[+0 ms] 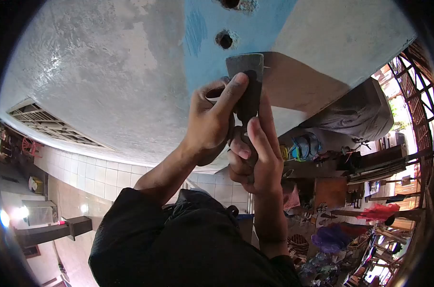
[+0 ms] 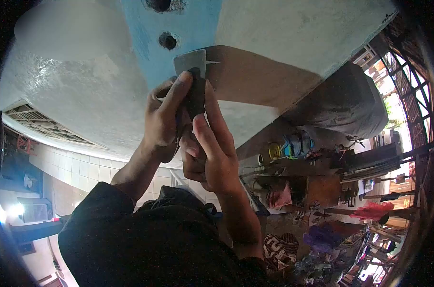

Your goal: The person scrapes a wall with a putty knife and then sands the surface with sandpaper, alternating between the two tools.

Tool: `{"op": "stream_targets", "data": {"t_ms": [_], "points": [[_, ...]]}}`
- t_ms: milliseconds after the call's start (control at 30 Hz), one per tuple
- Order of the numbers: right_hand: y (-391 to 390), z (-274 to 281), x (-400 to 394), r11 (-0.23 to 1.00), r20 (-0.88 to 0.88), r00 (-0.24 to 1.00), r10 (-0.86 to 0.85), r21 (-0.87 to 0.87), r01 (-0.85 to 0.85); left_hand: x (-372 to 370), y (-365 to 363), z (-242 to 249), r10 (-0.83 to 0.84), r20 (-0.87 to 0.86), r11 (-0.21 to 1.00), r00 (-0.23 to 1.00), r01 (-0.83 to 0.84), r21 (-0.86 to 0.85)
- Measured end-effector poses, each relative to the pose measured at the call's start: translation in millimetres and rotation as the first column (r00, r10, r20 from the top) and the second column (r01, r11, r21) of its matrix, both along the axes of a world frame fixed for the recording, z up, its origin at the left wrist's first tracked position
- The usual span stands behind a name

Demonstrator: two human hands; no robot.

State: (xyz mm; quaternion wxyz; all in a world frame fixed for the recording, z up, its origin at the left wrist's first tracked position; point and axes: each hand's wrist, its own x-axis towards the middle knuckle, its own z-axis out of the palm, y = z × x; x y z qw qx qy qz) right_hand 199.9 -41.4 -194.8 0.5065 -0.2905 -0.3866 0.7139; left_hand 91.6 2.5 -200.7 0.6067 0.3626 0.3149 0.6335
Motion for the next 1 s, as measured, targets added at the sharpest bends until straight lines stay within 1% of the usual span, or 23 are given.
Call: {"op": "stream_targets", "data": {"t_ms": [67, 100, 133, 167, 200, 233, 267, 333, 367, 433, 467, 567, 600, 700, 767, 833, 900, 933, 967, 1000], "points": [[2, -8, -1, 1.0, -0.008, 1.0, 0.006, -0.001, -0.006, -1, 2, -2, 0.042, -0.035, 0.998, 0.999, -0.04, 0.045], [3, -12, -1, 1.0, -0.009, 1.0, 0.004, 0.002, -0.004, -1, 2, -5, 0.048, -0.046, 0.998, 0.998, -0.046, 0.039], [2, -19, 0, 0.998, -0.184, 0.981, 0.06, 0.005, -0.06, 0, 0, -8, 0.054, -0.053, 0.998, 0.997, -0.052, 0.033], [5, -17, -1, 0.999, -0.15, 0.988, 0.036, 0.01, -0.035, -2, 0, -9, 0.065, -0.063, 0.998, 0.996, -0.064, 0.027], [6, -13, -3, 1.0, -0.118, 0.993, 0.013, 0.009, -0.012, -6, 1, -6, 0.067, -0.133, 0.996, 0.989, -0.058, 0.07], [4, -11, -6, 1.0, -0.091, 0.996, -0.015, -0.004, 0.014, -8, 3, -4, 0.07, -0.127, 0.995, 0.989, -0.061, 0.077], [3, -3, 0, 0.998, -0.154, 0.986, 0.063, 0.003, -0.064, -8, 6, -3, 0.064, -0.125, 0.995, 0.99, -0.054, 0.083], [5, -9, 2, 0.996, -0.172, 0.981, 0.088, 0.046, -0.081, -6, 5, 4, 0.077, -0.127, 0.992, 0.989, -0.064, 0.108], [7, -12, 3, 0.993, -0.177, 0.978, 0.106, 0.077, -0.094, -5, 2, 3, 0.093, -0.125, 0.992, 0.988, -0.082, 0.092], [6, -16, -7, 0.995, -0.063, 0.997, -0.034, 0.087, 0.04, -1, 1, -1, 0.129, -0.113, 0.99, 0.985, -0.121, 0.075], [5, -18, -10, 0.993, -0.041, 0.997, -0.064, 0.092, 0.067, -2, 4, -4, 0.13, -0.096, 0.99, 0.987, -0.123, 0.068], [4, -16, -7, 0.996, -0.155, 0.988, 0.022, 0.084, -0.009, -8, 6, 5, 0.076, -0.124, 0.994, 0.989, -0.066, 0.083], [7, -21, 0, 0.991, -0.211, 0.973, 0.098, 0.111, -0.075, -5, 6, 2, 0.099, -0.11, 0.992, 0.989, -0.09, 0.087], [3, -16, -6, 0.999, -0.054, 0.999, -0.007, 0.039, 0.01, -2, 1, -2, 0.157, -0.141, 0.986, 0.977, -0.146, 0.083], [5, -15, -9, 0.998, 0.003, 1.0, -0.028, 0.06, 0.028, -3, 3, 5, 0.168, -0.156, 0.982, 0.973, -0.153, 0.107], [2, -14, -10, 0.999, 0.001, 1.0, -0.009, 0.039, 0.009, -4, 1, 3, 0.162, -0.162, 0.984, 0.973, -0.148, 0.096], [3, -4, -5, 0.999, -0.051, 0.998, 0.047, 0.023, -0.046, -4, 8, 0, 0.142, -0.138, 0.987, 0.98, -0.13, 0.094], [1, -10, -9, 1.0, -0.07, 0.997, 0.019, 0.005, -0.019, -6, 6, -2, 0.157, -0.176, 0.982, 0.972, -0.134, 0.133], [1, -17, -10, 1.0, -0.072, 0.997, 0.002, -0.007, -0.002, -2, 5, -4, 0.163, -0.164, 0.982, 0.973, -0.145, 0.12], [0, -23, -11, 1.0, -0.052, 0.999, -0.013, 0.018, 0.014, 1, 4, -6, 0.179, -0.15, 0.98, 0.972, -0.164, 0.11]]}}
